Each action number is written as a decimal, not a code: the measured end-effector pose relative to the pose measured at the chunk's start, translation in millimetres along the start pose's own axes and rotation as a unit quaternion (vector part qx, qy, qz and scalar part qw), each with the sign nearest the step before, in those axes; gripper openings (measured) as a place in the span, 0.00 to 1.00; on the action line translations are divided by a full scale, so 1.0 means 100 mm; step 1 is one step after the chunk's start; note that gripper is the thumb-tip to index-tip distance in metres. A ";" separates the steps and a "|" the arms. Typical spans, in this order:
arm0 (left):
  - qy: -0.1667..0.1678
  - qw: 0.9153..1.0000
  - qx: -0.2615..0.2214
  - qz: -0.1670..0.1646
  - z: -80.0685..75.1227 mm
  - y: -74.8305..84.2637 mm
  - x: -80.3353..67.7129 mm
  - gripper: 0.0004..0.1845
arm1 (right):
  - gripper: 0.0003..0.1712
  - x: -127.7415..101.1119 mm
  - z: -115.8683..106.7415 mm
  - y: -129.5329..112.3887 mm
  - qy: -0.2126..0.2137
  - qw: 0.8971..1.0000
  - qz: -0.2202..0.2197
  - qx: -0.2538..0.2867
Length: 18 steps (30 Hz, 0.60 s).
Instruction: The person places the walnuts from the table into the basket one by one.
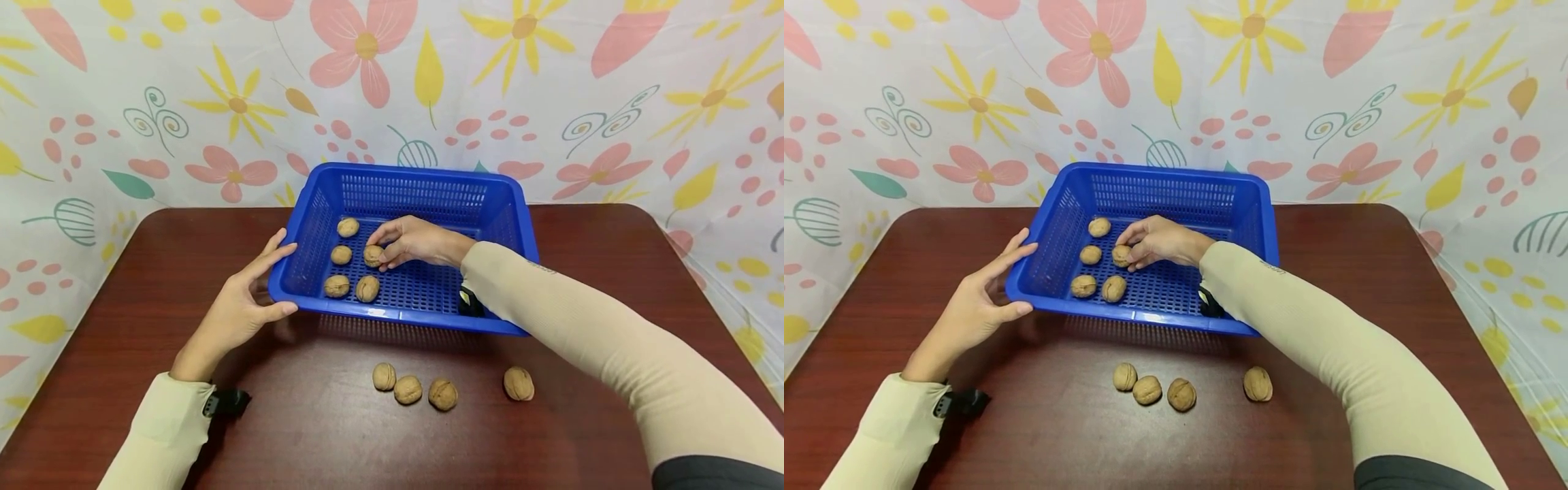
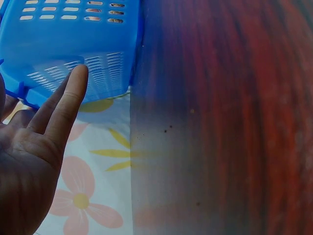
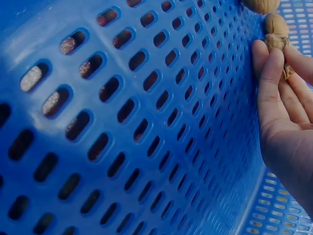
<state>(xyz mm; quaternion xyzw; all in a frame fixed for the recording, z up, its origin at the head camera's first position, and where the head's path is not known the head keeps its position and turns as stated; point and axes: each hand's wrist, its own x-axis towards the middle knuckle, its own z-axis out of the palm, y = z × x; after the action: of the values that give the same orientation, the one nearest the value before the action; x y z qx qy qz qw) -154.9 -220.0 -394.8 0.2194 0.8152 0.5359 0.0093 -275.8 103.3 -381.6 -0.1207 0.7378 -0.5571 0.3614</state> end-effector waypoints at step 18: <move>0.002 1.000 0.007 0.008 0.01 -0.02 0.00 0.44 | 0.25 0.00 0.00 -0.01 -0.013 0.998 0.000 -0.055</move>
<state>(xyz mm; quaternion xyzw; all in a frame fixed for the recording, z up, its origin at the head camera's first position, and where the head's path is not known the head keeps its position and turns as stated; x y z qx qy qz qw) -154.9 -220.1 -396.8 0.2247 0.8173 0.5306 0.0025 -276.0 103.3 -380.7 -0.1480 0.7622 -0.5143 0.3641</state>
